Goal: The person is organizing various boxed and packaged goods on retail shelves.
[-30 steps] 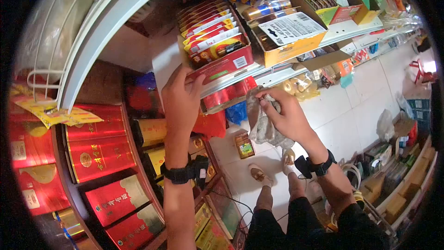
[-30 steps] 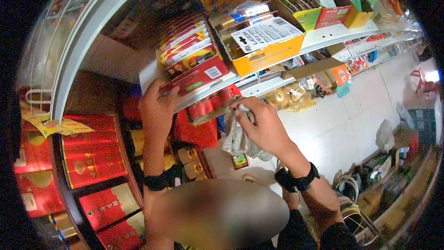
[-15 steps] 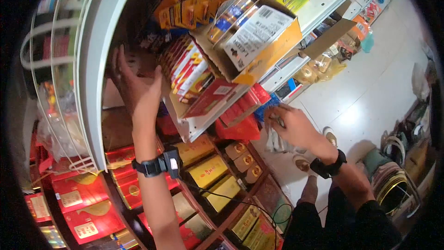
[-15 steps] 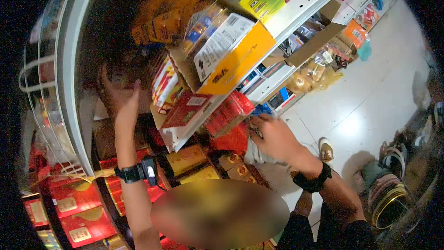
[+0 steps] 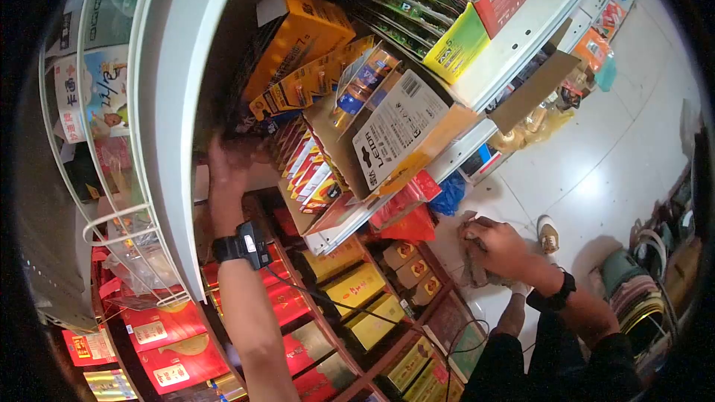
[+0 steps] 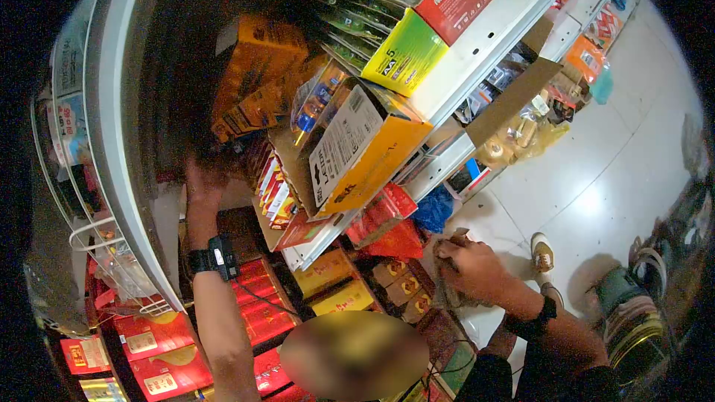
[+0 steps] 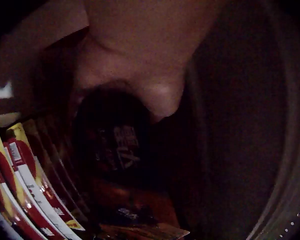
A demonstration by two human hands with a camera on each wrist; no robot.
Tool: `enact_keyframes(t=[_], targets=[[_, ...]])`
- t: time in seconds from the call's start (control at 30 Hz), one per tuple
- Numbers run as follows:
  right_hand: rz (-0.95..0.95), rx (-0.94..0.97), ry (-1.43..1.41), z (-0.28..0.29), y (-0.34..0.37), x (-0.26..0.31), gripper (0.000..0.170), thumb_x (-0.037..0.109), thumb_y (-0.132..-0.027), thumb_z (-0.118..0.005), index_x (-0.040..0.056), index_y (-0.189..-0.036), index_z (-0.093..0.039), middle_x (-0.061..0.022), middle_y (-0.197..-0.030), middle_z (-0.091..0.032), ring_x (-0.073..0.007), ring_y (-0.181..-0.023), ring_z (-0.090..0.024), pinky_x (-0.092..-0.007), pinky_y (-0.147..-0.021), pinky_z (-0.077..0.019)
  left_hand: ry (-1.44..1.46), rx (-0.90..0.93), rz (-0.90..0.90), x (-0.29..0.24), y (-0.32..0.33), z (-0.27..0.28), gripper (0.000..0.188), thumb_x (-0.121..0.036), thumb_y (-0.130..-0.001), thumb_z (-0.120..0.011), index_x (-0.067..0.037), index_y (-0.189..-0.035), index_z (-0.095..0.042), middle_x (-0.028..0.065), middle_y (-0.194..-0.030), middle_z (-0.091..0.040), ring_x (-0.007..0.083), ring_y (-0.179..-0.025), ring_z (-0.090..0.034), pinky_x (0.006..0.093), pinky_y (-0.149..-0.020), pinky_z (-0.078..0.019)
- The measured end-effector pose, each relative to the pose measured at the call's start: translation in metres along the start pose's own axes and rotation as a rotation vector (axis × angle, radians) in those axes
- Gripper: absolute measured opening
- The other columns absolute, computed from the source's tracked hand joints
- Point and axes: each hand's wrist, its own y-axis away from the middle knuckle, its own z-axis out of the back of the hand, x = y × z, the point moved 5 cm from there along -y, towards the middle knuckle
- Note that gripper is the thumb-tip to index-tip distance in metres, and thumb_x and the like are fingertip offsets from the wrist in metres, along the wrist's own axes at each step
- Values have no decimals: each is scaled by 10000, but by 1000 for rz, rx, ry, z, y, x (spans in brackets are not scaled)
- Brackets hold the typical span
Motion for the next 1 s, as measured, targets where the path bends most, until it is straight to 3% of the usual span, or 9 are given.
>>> enact_keyframes(t=[0.13, 0.2, 0.33, 0.43, 0.47, 0.53, 0.8, 0.87, 1.0], targets=[[-79, -14, -23, 17, -1, -3, 309, 137, -806, -647, 50, -1100, -615, -225, -1060, -632, -438, -907, -629, -512, -830, -509, 59, -105, 53, 6, 1, 7, 480, -345, -985, -486, -69, -1378, -494, 151, -1361, -551, 357, -1231, -524, 560, -1064, -413], [-72, -17, -23, 21, -3, -1, 297, 138, -813, -644, 47, -1095, -616, -220, -1056, -633, -436, -913, -628, -510, -832, -508, 145, 133, 39, 6, 0, 4, 447, -311, -977, -501, -66, -1351, -517, 158, -1352, -563, 353, -1222, -532, 549, -1073, -407], [-49, -47, -61, 47, -9, 30, 245, 118, -841, -624, 41, -1073, -630, -213, -1042, -639, -432, -926, -625, -497, -839, -507, 334, 305, 112, 15, 3, 20, 418, -296, -975, -509, -69, -1325, -540, 156, -1338, -579, 346, -1226, -533, 528, -1076, -398], [34, -87, -123, 67, -20, 57, 217, 90, -855, -605, 40, -1063, -641, -210, -1033, -639, -430, -938, -620, -485, -837, -507, 89, 108, -107, 23, -1, 30, 452, -360, -931, -575, -59, -1266, -544, 153, -1252, -589, 316, -1083, -593, 464, -882, -510], [53, -120, -131, 71, -23, 64, 211, 73, -856, -599, 32, -1057, -646, -211, -1028, -639, -429, -950, -616, -474, -829, -508, -475, 145, -442, 17, -2, 31, 424, -313, -925, -597, -63, -1263, -544, 158, -1240, -593, 316, -1081, -595, 466, -874, -512], [54, -115, -140, 78, -27, 77, 219, 74, -854, -600, 29, -1064, -643, -213, -1031, -638, -429, -951, -616, -473, -828, -507, 291, 44, -13, 19, -16, 34, 429, -153, -890, -671, -34, -1278, -531, 165, -1254, -587, 306, -1042, -612, 431, -840, -533], [45, -147, -167, 50, -19, 80, 254, 74, -844, -604, -2, -1085, -630, -235, -1031, -640, -446, -942, -616, -483, -839, -513, -456, 16, -536, 11, 18, 34, 370, -226, -953, -610, 11, -1235, -567, 119, -1123, -636, 231, -1015, -597, 352, -910, -481], [57, -75, -136, 34, -12, 75, 203, 56, -855, -588, 3, -1045, -637, -206, -1061, -647, -411, -981, -627, -431, -868, -507, -204, -134, -346, 13, 28, 37, 337, -247, -986, -561, -5, -1221, -577, 119, -1150, -596, 196, -1025, -564, 329, -916, -468], [13, 3, -120, 10, 5, 65, 219, 76, -870, -590, 19, -1078, -627, -204, -1098, -640, -412, -1011, -621, -446, -889, -502, -127, -252, -336, 18, 33, 39, 324, -270, -1012, -502, -20, -1200, -587, 123, -1118, -593, 187, -1000, -560, 324, -894, -470]])
